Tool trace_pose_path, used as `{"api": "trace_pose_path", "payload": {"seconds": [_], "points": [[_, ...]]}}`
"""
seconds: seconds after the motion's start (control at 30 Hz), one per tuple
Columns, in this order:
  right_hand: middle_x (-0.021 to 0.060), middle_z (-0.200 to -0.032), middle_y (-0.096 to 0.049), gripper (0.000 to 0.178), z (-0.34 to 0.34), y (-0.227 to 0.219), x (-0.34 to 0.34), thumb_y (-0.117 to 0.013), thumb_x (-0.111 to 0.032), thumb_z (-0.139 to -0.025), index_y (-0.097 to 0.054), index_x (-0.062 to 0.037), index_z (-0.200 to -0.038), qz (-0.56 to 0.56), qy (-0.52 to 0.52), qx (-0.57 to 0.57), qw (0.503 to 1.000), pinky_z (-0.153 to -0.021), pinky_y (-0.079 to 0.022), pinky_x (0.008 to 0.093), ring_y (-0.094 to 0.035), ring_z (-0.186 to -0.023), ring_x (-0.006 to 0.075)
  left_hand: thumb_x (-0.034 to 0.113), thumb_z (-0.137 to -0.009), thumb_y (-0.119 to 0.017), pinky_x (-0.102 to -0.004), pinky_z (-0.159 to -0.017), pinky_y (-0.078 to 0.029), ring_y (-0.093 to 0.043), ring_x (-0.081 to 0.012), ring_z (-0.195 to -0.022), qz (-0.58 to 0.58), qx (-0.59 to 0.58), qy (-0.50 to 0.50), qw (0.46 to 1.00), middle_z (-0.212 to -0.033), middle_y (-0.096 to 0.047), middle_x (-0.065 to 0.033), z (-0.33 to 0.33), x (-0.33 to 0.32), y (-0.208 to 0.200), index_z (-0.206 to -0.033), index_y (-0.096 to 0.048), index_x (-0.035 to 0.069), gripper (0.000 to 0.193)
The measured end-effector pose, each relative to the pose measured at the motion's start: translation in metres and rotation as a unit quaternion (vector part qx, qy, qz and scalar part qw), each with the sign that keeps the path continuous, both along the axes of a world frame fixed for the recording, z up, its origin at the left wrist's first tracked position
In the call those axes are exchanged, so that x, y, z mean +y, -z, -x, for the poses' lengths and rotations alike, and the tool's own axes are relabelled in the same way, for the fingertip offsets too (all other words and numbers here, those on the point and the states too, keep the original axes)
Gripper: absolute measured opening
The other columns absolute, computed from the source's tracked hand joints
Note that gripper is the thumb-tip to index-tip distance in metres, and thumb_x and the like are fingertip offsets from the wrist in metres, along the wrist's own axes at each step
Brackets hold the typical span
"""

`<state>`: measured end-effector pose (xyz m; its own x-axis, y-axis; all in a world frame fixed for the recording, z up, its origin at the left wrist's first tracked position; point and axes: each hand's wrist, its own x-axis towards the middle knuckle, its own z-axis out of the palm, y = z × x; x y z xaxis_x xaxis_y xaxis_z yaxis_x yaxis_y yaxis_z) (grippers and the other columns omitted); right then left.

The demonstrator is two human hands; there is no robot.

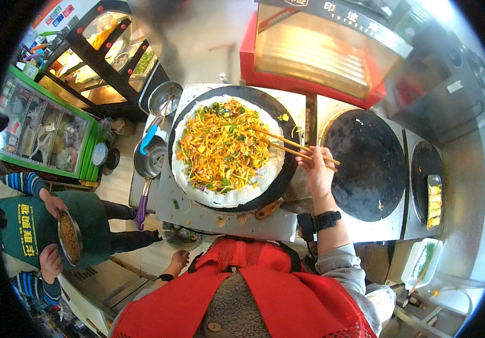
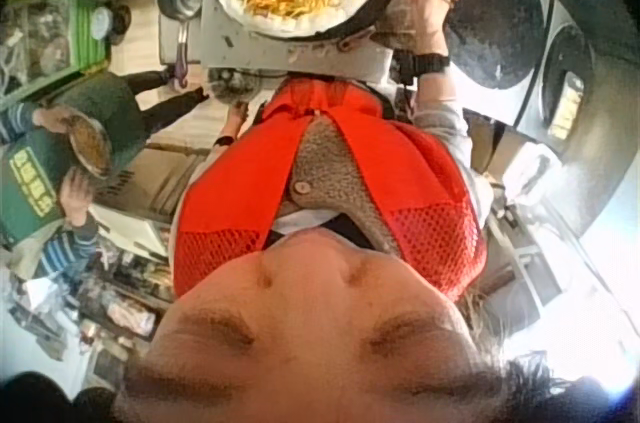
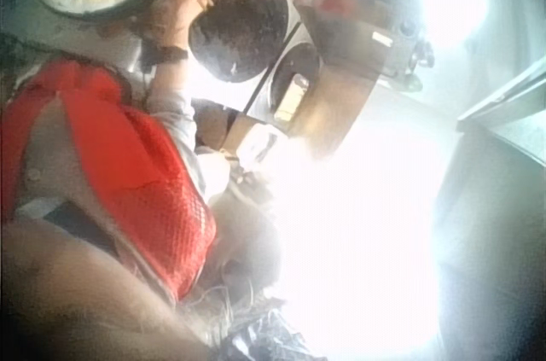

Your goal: The person spreads a cooked vegetable and egg mixture onto a thin crepe on a flat griddle, then folds the crepe into a wrap using two spatulas. The person then handles a stack of crepes, separating and stacking them on a tray.

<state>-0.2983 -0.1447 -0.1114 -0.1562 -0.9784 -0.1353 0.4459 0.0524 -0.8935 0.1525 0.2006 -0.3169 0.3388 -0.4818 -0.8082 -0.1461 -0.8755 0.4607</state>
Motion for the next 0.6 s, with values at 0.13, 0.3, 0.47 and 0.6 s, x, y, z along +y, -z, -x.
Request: {"api": "trace_pose_path", "payload": {"seconds": [0.13,0.3,0.47,0.6], "points": [[0.0121,-0.087,-0.067,0.015,0.012,-0.002,0.026,-0.049,-0.021,-0.099,-0.055,-0.0075,-0.099,-0.032,0.038,0.000,0.999,-0.063,-0.056,0.0270,-0.067,-0.072,0.0211,0.017,-0.091,-0.059,-0.0329,-0.049,-0.045,-0.056,-0.0181,-0.054,-0.041,0.028,0.007,0.999,-0.074,-0.061,-0.0096,-0.016,0.007,0.015,-0.094,-0.060,0.000,0.017],[0.0148,-0.088,-0.066,0.017,0.028,-0.004,0.057,-0.049,-0.022,-0.099,-0.052,-0.0060,-0.101,-0.028,0.028,0.020,0.999,-0.063,-0.056,0.0266,-0.067,-0.072,0.0214,0.011,-0.091,-0.057,-0.0358,-0.050,-0.045,-0.054,-0.0209,-0.053,0.020,-0.032,-0.064,0.997,-0.082,-0.059,-0.0120,-0.045,0.007,0.058,-0.137,-0.031,0.008,0.052],[0.0160,-0.087,-0.065,0.017,0.030,-0.015,0.081,-0.049,-0.023,-0.098,-0.051,-0.0061,-0.101,-0.045,0.011,0.033,0.998,-0.064,-0.056,0.0276,-0.067,-0.072,0.0212,0.011,-0.094,-0.053,-0.0408,-0.057,-0.049,-0.059,-0.0291,-0.073,0.009,-0.157,-0.196,0.968,-0.113,-0.053,-0.0171,-0.118,0.011,0.044,-0.149,-0.011,0.015,0.069],[0.0167,-0.087,-0.065,0.019,0.019,-0.021,0.081,-0.050,-0.024,-0.098,-0.051,-0.0055,-0.101,-0.063,0.006,0.055,0.996,-0.062,-0.056,0.0298,-0.067,-0.070,0.0220,0.018,-0.098,-0.048,-0.0455,-0.070,-0.056,-0.064,-0.0329,-0.099,-0.161,0.215,-0.077,0.960,-0.136,-0.048,-0.0166,-0.120,0.014,-0.007,-0.145,-0.026,0.010,0.053]]}}
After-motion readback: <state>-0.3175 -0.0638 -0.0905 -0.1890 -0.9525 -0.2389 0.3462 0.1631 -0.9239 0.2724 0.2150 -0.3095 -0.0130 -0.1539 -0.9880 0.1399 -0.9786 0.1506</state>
